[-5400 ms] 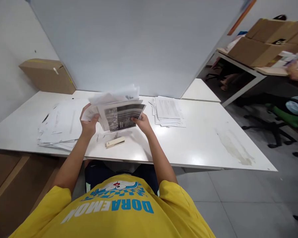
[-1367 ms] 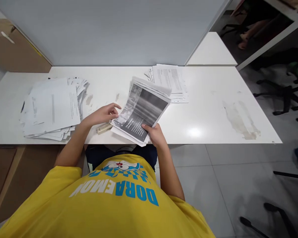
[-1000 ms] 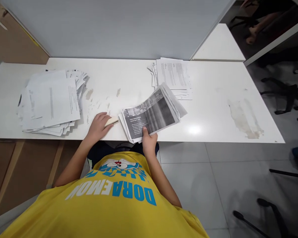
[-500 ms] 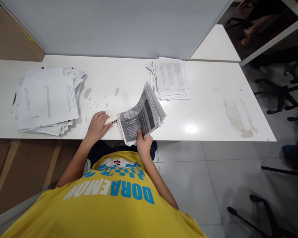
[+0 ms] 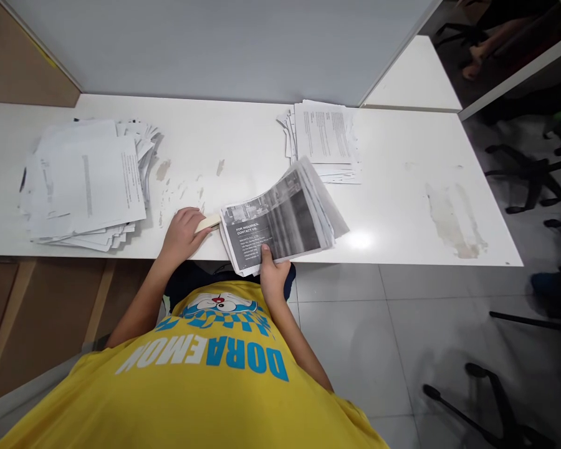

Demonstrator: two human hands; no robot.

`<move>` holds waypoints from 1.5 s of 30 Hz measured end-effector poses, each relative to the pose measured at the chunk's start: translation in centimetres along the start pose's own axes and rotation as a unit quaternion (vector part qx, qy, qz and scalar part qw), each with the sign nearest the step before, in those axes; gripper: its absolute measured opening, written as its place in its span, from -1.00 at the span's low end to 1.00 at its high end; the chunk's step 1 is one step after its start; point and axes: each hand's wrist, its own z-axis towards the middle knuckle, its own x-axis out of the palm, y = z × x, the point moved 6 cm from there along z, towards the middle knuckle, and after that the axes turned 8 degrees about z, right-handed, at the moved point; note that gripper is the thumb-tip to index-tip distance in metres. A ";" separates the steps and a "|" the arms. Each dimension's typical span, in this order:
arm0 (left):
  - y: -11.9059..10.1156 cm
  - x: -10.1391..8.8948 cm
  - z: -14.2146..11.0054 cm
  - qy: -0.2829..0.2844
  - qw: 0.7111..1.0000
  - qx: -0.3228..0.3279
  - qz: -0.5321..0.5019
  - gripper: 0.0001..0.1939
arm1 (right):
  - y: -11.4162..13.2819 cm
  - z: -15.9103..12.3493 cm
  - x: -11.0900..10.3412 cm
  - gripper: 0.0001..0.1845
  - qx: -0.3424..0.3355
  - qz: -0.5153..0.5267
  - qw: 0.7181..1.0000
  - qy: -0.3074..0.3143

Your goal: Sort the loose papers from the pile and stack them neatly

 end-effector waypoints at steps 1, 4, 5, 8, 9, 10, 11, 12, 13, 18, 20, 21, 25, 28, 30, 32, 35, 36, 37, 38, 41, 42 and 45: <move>0.0 0.0 0.0 0.000 1.000 0.000 0.003 -0.64 | -0.1 0.0 -0.2 -0.48 -0.001 0.013 1.000 -0.009; -0.1 0.0 -0.1 -0.003 1.000 0.003 0.014 -0.62 | -0.1 0.1 -0.6 -0.43 -0.006 0.041 0.999 -0.023; -0.1 0.0 -0.1 -0.004 1.000 0.003 0.017 -0.61 | -0.1 0.0 -0.7 -0.42 -0.007 0.044 0.999 -0.026; 0.1 0.1 -0.1 -0.002 1.000 -0.002 0.019 -0.59 | -0.2 -0.1 -0.9 -0.44 -0.013 0.034 0.999 -0.035; 0.1 0.1 -0.1 -0.002 1.000 -0.005 0.018 -0.58 | -0.2 -0.1 -0.9 -0.46 -0.018 0.025 0.999 -0.036; 0.2 0.2 -0.1 -0.003 1.000 -0.007 0.018 -0.58 | -0.3 -0.2 -0.9 -0.48 -0.023 0.014 0.999 -0.036; 0.2 0.2 -0.1 -0.004 1.000 -0.008 0.018 -0.57 | -0.3 -0.3 -0.9 -0.50 -0.027 0.002 0.999 -0.033; 0.3 0.2 -0.2 -0.005 1.000 -0.009 0.018 -0.57 | -0.3 -0.4 -0.8 -0.52 -0.030 -0.008 0.999 -0.030; 0.3 0.2 -0.2 -0.006 1.000 -0.010 0.020 -0.56 | -0.4 -0.5 -0.8 -0.52 -0.031 -0.016 0.999 -0.027; 0.2 0.2 -0.1 0.008 0.999 -0.003 0.041 -0.53 | -0.2 -0.8 -0.5 -0.51 -0.013 -0.007 0.999 -0.044; 0.2 0.1 0.0 0.012 0.999 0.000 0.050 -0.53 | -0.1 -0.8 -0.4 -0.51 -0.003 -0.003 0.999 -0.054; 0.2 0.1 0.0 0.011 0.999 0.001 0.053 -0.53 | 0.0 -0.8 -0.3 -0.51 0.000 0.000 0.998 -0.056; 0.2 0.2 -0.1 0.009 0.998 0.006 0.062 -0.55 | 0.3 -0.8 0.1 -0.51 0.005 0.002 0.998 -0.056; 0.3 0.2 -0.2 0.006 0.998 0.009 0.066 -0.56 | 0.3 -0.9 0.5 -0.52 0.014 -0.009 0.999 -0.046; 0.2 0.2 -0.2 0.004 0.997 0.014 0.071 -0.56 | 0.3 -1.0 0.7 -0.52 0.024 -0.015 0.999 -0.035; 0.1 0.2 -0.1 0.003 0.997 0.017 0.076 -0.56 | 0.4 -1.0 0.9 -0.53 0.035 -0.021 0.999 -0.030; 0.1 0.1 -0.1 0.003 0.997 0.017 0.079 -0.55 | 0.5 -1.1 0.8 -0.54 0.042 -0.031 0.998 -0.036; 0.1 0.1 -0.1 0.003 0.997 0.017 0.079 -0.54 | 0.5 -1.2 0.8 -0.54 0.042 -0.034 0.998 -0.040; 0.0 0.1 -0.1 0.002 0.997 0.017 0.079 -0.54 | 0.5 -1.2 0.8 -0.54 0.043 -0.037 0.997 -0.043; 0.0 0.1 -0.1 0.002 0.997 0.018 0.079 -0.55 | 0.5 -1.1 0.8 -0.54 0.042 -0.037 0.997 -0.046; 0.0 0.1 -0.1 0.000 0.997 0.019 0.079 -0.55 | 0.6 -1.1 0.8 -0.54 0.031 -0.031 0.998 -0.044; 0.0 0.2 -0.1 0.000 0.997 0.020 0.079 -0.55 | 0.7 -1.1 0.8 -0.54 0.029 -0.030 0.998 -0.041; 0.1 0.2 0.0 0.003 0.997 0.019 0.074 -0.54 | 0.6 -1.2 1.0 -0.56 0.033 -0.034 0.998 -0.028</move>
